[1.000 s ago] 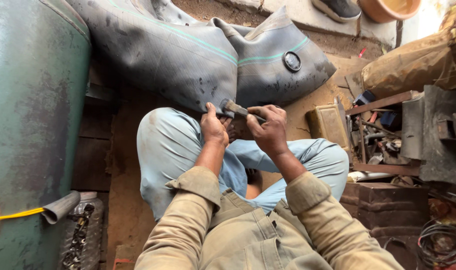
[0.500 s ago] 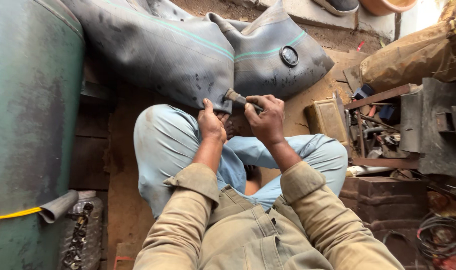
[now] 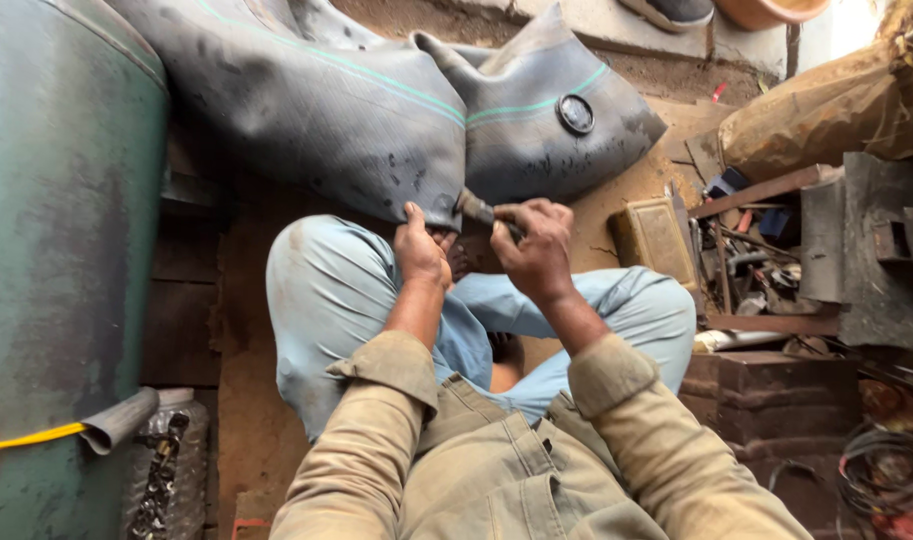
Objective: The person sits on the floor and uses a red power drill to grind a hole into a large black rubber tire. After drilling, they apply a dark liquid sealant to the hole using a brush and then place a small metal ring over the treated area.
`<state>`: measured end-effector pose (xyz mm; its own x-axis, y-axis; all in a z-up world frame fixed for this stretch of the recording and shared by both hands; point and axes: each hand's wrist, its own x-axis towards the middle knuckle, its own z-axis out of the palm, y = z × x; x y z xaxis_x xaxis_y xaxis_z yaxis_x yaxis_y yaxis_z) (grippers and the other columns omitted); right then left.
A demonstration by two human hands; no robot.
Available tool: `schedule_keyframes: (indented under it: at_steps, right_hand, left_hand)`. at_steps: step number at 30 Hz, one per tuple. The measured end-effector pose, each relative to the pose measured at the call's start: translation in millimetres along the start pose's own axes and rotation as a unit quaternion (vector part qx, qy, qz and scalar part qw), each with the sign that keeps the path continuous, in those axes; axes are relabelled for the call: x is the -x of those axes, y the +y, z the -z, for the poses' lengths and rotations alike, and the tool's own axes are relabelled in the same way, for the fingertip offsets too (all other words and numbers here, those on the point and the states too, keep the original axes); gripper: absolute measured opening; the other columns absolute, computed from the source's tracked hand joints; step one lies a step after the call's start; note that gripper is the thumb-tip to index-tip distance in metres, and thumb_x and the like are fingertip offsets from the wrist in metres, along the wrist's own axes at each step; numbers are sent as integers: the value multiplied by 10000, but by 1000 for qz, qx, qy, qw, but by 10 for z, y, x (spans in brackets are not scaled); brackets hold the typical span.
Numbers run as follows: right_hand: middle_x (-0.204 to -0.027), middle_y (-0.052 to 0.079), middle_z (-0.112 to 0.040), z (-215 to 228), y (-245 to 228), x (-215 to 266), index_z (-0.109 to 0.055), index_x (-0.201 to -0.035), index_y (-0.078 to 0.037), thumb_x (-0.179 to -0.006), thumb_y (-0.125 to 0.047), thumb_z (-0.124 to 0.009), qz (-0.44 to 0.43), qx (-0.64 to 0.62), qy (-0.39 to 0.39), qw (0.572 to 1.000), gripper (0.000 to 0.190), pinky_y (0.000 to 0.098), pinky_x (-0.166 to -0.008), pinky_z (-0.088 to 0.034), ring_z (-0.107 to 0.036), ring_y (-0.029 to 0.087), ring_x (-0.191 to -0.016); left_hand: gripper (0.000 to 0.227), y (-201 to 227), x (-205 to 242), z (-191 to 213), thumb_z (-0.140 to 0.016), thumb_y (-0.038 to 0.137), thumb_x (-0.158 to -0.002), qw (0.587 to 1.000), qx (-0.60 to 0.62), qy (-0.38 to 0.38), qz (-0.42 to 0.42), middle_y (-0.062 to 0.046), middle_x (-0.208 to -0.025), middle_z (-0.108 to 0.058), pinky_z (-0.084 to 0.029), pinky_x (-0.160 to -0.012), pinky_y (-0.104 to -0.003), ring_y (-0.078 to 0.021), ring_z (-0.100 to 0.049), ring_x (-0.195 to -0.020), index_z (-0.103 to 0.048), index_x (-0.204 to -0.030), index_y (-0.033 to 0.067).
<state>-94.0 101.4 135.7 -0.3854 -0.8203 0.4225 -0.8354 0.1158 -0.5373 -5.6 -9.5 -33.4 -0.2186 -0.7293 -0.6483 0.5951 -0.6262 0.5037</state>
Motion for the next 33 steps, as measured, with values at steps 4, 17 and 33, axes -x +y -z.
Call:
schedule_keyframes:
  at_steps: [4,17,33]
  right_hand:
    - [-911,59,-712,5,-75,-28,-793,-1004,-105,-834,-145,-746,41,-10,-7,999,182,396,-959,-394,-632,244,-969]
    - [-914,44,-721,22,-89,-86,-788,-1023,-132,-835,-135,-756,41,11,5,999,192,388,-971,-378,-629,216,-988]
    - [-903,35,-730,29,-87,-69,-782,-1024,-112,-855,-139,-734,73,0,-27,997,177,391,-988,-374,-646,196,-993]
  left_hand:
    - [515,30,25,-3,-546,446,-1017,999,31,-15,-1,-186,-1195,-612,-584,-944,-498,-306,-671,-1018,-503,-1236,-18]
    - [514,97,144,-50,-528,446,-1018,999,42,-28,6,-199,-1201,-621,-565,-964,-502,-308,-673,-1055,-490,-1233,-19]
    - [553,107,135,-74,-533,458,-1011,999,32,-21,14,-216,-1245,-597,-568,-965,-510,-331,-678,-1089,-460,-1261,-30]
